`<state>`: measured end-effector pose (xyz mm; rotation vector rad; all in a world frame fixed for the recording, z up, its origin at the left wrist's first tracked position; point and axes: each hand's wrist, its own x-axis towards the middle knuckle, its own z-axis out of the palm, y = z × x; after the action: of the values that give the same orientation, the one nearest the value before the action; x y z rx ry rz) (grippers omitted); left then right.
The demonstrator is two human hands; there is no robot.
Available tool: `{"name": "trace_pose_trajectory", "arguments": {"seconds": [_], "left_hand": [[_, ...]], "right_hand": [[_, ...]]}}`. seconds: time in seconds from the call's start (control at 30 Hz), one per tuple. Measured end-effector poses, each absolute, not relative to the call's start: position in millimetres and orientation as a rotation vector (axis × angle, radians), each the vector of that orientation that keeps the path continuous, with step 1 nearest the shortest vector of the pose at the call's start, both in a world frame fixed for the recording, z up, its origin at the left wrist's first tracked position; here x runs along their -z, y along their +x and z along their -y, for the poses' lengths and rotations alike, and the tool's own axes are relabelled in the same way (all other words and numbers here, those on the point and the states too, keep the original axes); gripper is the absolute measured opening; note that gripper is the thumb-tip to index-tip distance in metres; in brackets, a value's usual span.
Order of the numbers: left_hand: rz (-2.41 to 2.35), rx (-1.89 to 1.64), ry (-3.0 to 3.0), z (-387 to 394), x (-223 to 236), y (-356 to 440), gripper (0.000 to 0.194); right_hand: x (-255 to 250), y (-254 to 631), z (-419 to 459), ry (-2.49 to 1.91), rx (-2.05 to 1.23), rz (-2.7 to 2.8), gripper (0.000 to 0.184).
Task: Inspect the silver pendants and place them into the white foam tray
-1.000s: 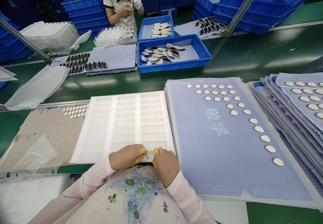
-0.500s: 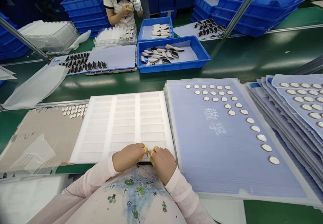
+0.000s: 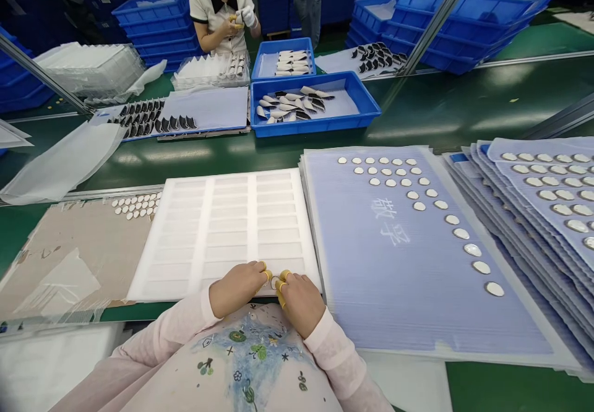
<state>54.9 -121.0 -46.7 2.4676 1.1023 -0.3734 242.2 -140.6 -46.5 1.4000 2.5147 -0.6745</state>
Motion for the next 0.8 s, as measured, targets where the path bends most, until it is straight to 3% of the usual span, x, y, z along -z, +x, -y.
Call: {"name": "trace_pose_trajectory", "arguments": {"seconds": [0.8], "left_hand": [[-1.098,0.116,2.437,130,59,45,0.024]], "right_hand": [[51,239,159,1.540,0.687,-2.562,0.028]]}}
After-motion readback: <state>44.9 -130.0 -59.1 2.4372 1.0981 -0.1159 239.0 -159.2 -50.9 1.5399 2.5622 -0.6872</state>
